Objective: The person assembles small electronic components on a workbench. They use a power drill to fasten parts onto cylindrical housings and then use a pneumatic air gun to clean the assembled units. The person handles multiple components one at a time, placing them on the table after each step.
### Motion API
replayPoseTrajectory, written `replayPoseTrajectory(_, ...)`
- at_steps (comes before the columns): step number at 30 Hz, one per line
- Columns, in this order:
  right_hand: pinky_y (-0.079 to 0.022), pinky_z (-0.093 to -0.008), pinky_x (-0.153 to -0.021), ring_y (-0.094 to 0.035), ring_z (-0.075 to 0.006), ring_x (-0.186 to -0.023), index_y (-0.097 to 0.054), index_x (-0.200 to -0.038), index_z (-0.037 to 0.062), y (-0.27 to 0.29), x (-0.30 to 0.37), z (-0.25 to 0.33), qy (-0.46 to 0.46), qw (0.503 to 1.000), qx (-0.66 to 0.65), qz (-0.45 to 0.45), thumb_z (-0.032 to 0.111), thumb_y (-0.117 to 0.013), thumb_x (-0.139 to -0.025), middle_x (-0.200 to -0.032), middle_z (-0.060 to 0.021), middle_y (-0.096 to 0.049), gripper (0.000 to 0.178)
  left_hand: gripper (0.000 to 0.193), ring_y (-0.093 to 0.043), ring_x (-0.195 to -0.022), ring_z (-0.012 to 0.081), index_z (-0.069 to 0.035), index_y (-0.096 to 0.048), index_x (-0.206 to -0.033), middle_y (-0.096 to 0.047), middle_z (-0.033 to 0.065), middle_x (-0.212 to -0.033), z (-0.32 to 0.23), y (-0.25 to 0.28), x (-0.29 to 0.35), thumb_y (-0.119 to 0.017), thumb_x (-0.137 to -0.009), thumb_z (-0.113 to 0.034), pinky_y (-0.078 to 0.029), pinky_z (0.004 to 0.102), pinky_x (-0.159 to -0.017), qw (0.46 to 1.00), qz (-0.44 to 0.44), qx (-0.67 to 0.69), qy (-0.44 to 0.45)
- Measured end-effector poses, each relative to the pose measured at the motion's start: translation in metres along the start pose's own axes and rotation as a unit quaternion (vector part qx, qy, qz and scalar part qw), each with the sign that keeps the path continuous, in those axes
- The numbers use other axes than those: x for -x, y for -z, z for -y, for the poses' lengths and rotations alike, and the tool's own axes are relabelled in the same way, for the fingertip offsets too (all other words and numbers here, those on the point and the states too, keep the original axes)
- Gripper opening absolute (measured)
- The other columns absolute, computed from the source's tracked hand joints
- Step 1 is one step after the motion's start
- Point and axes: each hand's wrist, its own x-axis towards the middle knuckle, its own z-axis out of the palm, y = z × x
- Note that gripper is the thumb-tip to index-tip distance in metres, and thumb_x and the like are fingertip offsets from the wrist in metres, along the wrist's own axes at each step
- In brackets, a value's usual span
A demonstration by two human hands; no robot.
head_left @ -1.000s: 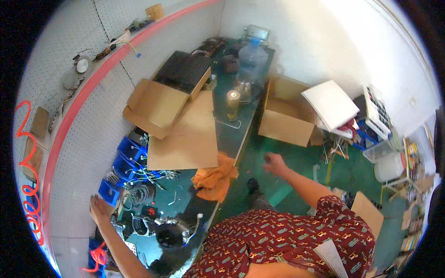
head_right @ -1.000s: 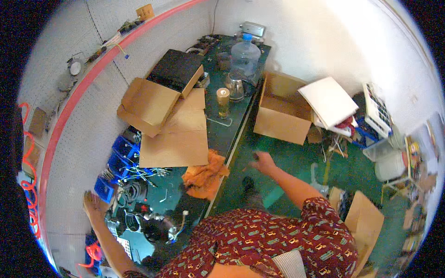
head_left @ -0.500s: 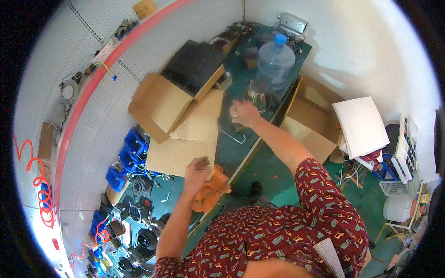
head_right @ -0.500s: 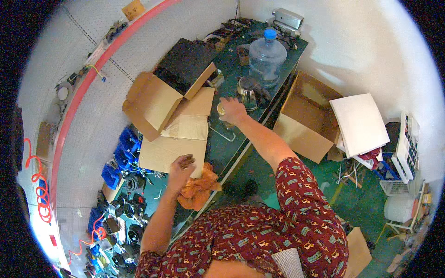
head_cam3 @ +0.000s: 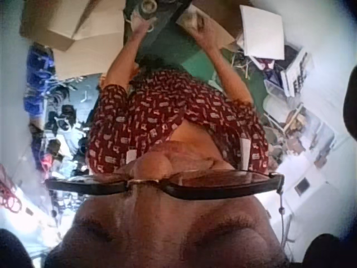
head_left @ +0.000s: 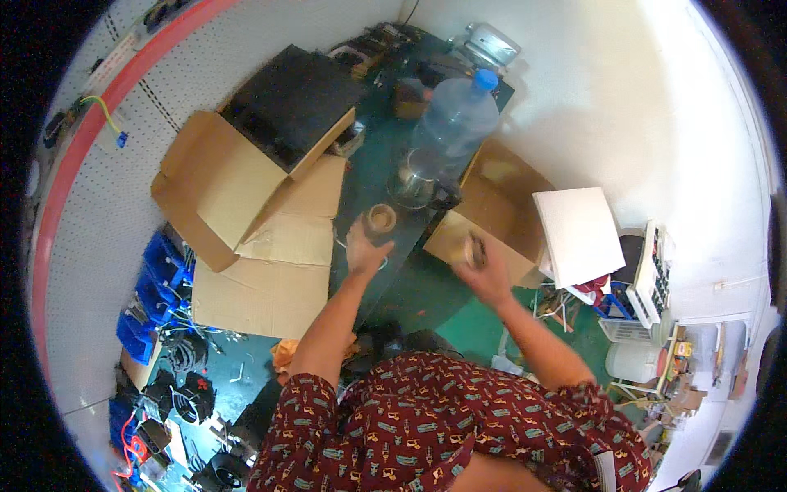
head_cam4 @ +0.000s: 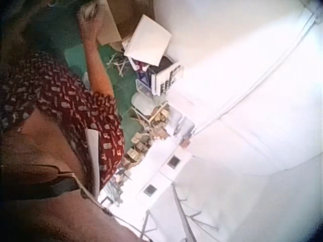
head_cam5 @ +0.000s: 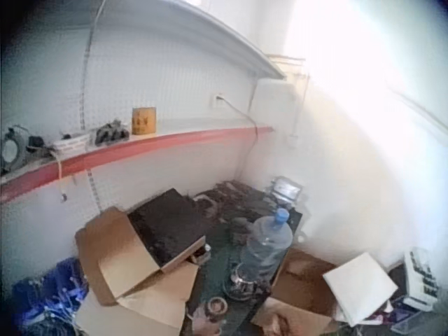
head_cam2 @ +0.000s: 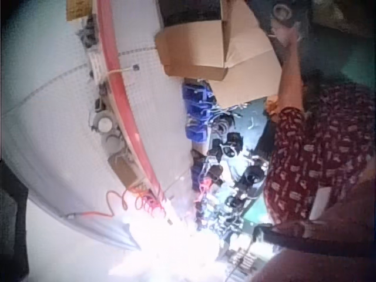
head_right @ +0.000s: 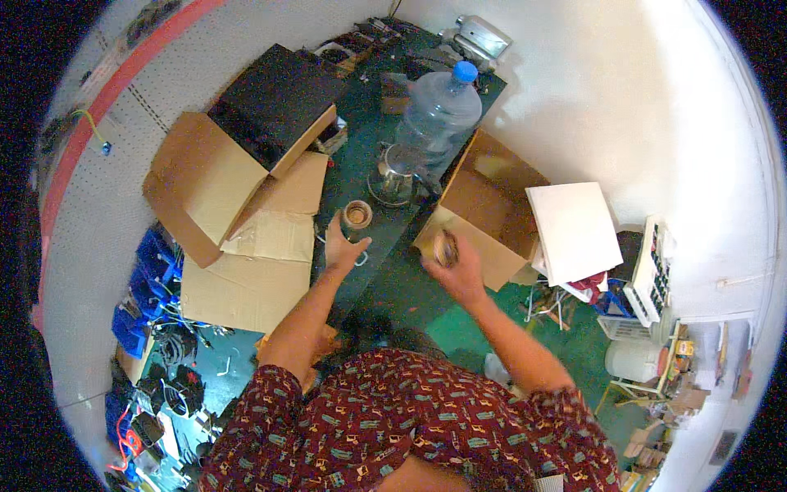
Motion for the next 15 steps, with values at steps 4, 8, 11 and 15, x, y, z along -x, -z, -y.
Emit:
replayPoseTrajectory(4,-0.052,-0.0398,-0.09,-0.066,-0.0312,-0.103,-0.056,-0.125,-0.0026,0.03,0.134,-0.098,-0.267,0.958,0.095,-0.035,0.035,-0.082,-0.074,-0.111,-0.0206,-0.067,0.069,0.095,-0.048,-0.126,0.0392,-0.005,-0.044,-0.141,-0.052,0.0186,-0.137,0.001,-0.024,-0.013,-0.092,-0.06,-0.02,-0.041,0.0465,-0.106,0.997,-0.007,0.075,-0.006)
replayPoseTrajectory(8,-0.054,-0.0422,-0.084,-0.067,-0.0352,-0.096,-0.058,-0.122,-0.0022,0.057,0.275,-0.221,-0.424,0.895,0.137,-0.018,0.041,-0.083,-0.071,-0.113,-0.0215,-0.067,0.072,0.086,-0.053,-0.117,0.0375,-0.003,-0.049,-0.133,-0.056,0.0178,-0.126,-0.005,-0.036,-0.02,-0.092,-0.059,-0.015,-0.044,0.0467,-0.101,0.997,-0.064,0.034,-0.009)
replayPoseTrajectory(11,-0.055,-0.0426,-0.076,-0.068,-0.0369,-0.088,-0.059,-0.118,-0.0015,0.076,0.285,-0.25,-0.44,0.883,0.163,0.018,0.038,-0.082,-0.07,-0.111,-0.022,-0.067,0.066,0.084,-0.058,-0.11,0.035,-0.001,-0.047,-0.128,-0.058,0.0176,-0.119,-0.01,-0.044,-0.014,-0.092,-0.058,-0.013,-0.047,0.0454,-0.096,0.989,-0.149,0.002,0.017)
replayPoseTrajectory(15,-0.056,-0.0425,-0.067,-0.068,-0.0384,-0.079,-0.061,-0.112,-0.0008,0.099,0.287,-0.277,-0.388,0.897,0.209,0.021,0.035,-0.082,-0.068,-0.107,-0.0225,-0.068,0.06,0.081,-0.059,-0.111,0.0284,-0.001,-0.047,-0.129,-0.058,0.0143,-0.12,-0.002,-0.045,-0.014,-0.089,-0.06,-0.01,-0.048,0.0408,-0.098,0.991,-0.134,0.018,0.0)
